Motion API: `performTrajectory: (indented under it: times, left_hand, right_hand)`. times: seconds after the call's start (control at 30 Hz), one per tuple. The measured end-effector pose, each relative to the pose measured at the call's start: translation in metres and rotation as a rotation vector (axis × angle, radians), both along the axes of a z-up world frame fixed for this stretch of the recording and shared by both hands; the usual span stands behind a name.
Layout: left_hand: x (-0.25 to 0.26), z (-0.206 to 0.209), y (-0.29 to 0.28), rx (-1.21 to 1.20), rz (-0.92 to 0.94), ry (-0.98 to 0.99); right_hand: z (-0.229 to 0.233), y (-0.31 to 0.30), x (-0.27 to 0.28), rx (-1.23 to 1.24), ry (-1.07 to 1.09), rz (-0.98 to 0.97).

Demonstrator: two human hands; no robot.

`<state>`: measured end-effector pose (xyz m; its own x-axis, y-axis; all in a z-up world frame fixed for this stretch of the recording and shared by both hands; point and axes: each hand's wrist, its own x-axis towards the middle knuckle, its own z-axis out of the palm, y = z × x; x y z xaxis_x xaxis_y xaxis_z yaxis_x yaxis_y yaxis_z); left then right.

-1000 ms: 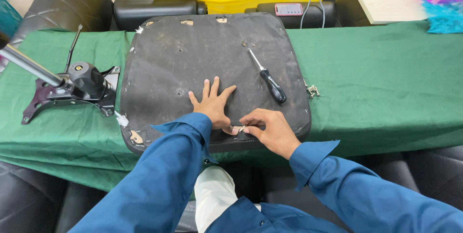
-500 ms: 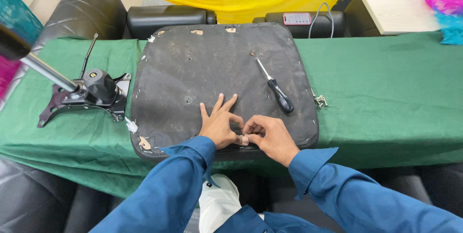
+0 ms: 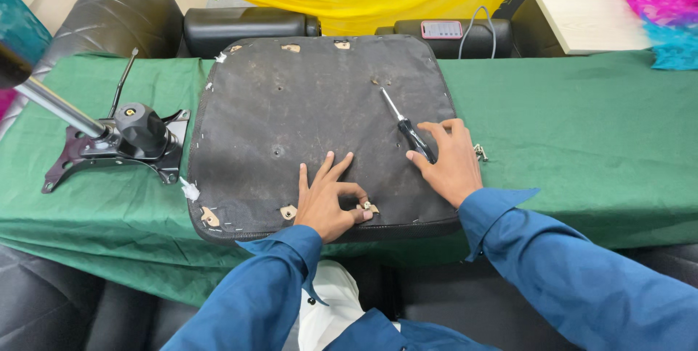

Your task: The person removes a gas lift cylinder from a chair seat base using a screwdriver, then places the base aside and begins fastening screws into the underside of the seat cushion. The person uses a screwdriver to tighten multiple screws into the seat cushion while it rests on a green-covered work surface.

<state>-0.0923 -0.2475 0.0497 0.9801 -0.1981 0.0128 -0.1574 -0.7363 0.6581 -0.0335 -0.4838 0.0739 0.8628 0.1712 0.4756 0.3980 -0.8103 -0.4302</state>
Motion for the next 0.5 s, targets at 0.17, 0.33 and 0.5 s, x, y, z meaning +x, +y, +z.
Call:
performTrajectory:
  times: [0.17, 0.33, 0.5]
  left_hand:
    - [-0.001, 0.001, 0.000, -0.010, 0.017, 0.006]
    - [-0.003, -0.001, -0.002, -0.031, 0.048, 0.007]
    - [-0.004, -0.005, -0.002, -0.053, 0.054, -0.020]
  right_hand:
    - [-0.012, -0.003, 0.004, -0.020, 0.231, 0.009]
    - [-0.015, -0.003, 0.003, 0.044, 0.183, -0.015]
    - [-0.005, -0.003, 0.007, 0.385, 0.145, -0.069]
